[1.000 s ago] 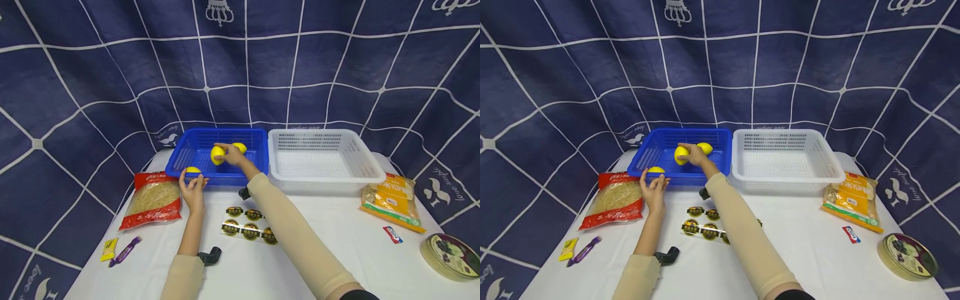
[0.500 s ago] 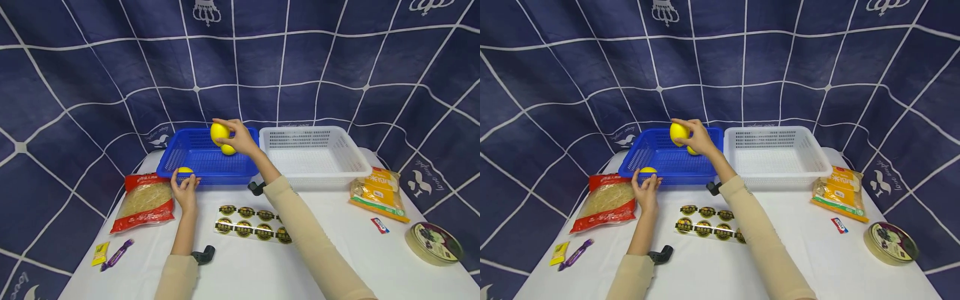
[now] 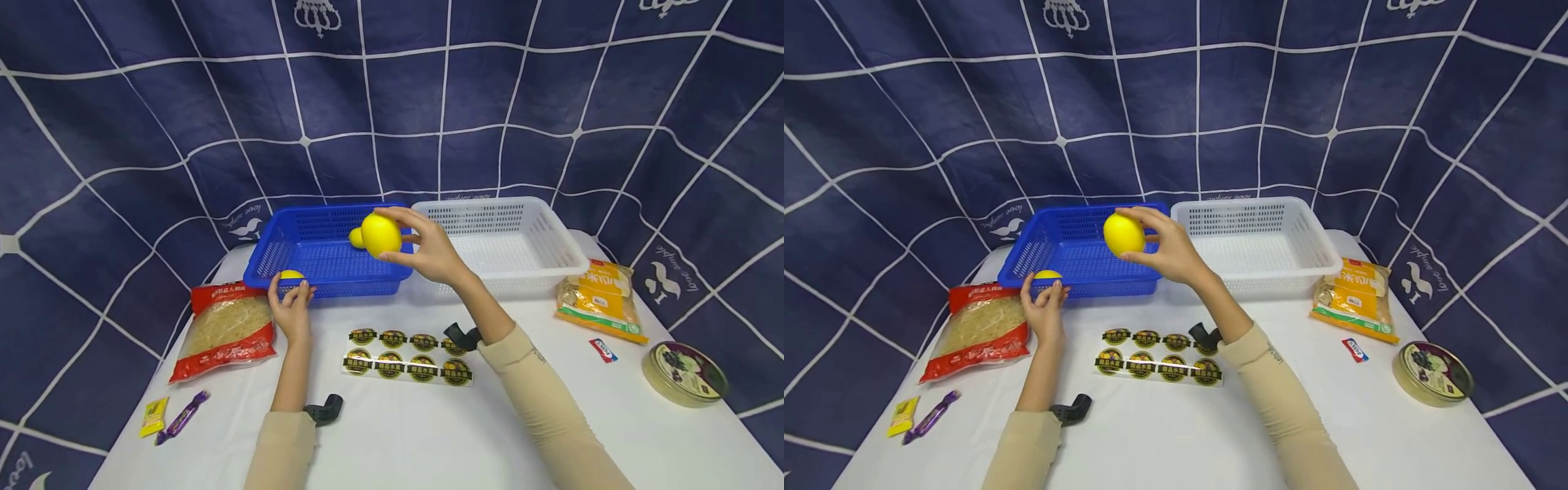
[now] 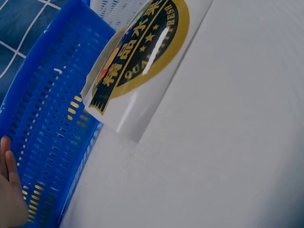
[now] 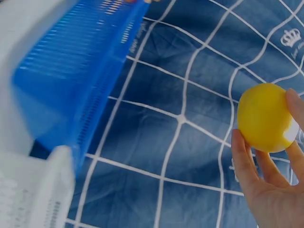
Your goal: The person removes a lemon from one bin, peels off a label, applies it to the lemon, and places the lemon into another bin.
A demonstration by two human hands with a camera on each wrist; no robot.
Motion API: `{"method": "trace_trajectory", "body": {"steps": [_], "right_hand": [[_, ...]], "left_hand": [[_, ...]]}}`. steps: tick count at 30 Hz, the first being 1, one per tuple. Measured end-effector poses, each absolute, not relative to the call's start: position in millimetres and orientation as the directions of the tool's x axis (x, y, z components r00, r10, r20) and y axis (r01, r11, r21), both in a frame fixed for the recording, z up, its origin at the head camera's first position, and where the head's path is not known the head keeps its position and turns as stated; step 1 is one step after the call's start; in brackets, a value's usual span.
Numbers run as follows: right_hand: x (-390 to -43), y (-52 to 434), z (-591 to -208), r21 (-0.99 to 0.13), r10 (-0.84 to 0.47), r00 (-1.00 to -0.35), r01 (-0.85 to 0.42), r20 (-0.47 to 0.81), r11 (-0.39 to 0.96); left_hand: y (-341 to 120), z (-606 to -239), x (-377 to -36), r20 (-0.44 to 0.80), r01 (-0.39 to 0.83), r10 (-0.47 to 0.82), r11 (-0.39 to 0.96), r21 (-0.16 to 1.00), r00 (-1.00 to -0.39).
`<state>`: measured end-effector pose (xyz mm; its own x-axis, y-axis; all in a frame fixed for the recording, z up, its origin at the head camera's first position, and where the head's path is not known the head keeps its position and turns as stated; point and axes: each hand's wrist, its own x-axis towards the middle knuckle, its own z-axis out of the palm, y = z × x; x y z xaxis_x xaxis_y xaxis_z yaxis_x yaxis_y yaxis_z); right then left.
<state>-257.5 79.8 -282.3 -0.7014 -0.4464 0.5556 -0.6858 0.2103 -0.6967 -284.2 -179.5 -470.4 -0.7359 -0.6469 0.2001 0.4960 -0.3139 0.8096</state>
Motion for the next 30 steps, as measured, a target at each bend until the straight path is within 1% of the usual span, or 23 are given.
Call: {"method": "trace_trajectory", "body": {"steps": [2, 8, 13, 17, 21, 25, 30], "right_hand": [[-246, 87, -285, -0.684, -0.454, -0.699, -0.691, 0.552, 0.232], [-237, 110, -313, -0.677, -0.449, -0.721, -0.676, 0.527, 0.292], [-250, 127, -356, -0.697, -0.458, -0.744, -0.647, 0.487, 0.309], [-259, 136, -387, -0.691, -0.489, -0.751, -0.634, 0.444, 0.346], [-261, 141, -407, -0.698, -0.518, -0.765, -0.607, 0.382, 0.381], [-264, 146, -424, -0.728, -0.543, -0.787, -0.551, 0.292, 0.407], [-271, 152, -445, -0.758, -0.585, -0.782, -0.511, 0.215, 0.405]], "left_hand": [[-180, -470, -285, 0.207, 0.483, -0.660, -0.266, 0.834, -0.722], [-181, -463, -283, 0.231, 0.467, -0.669, -0.196, 0.862, -0.707], [-179, -455, -278, 0.268, 0.475, -0.679, -0.135, 0.870, -0.683], [-177, -454, -275, 0.264, 0.466, -0.693, -0.117, 0.877, -0.671], [-174, -455, -274, 0.264, 0.463, -0.701, -0.107, 0.880, -0.663], [-172, -456, -273, 0.276, 0.456, -0.703, -0.076, 0.887, -0.655], [-168, -454, -271, 0.280, 0.435, -0.705, -0.045, 0.899, -0.651]]}}
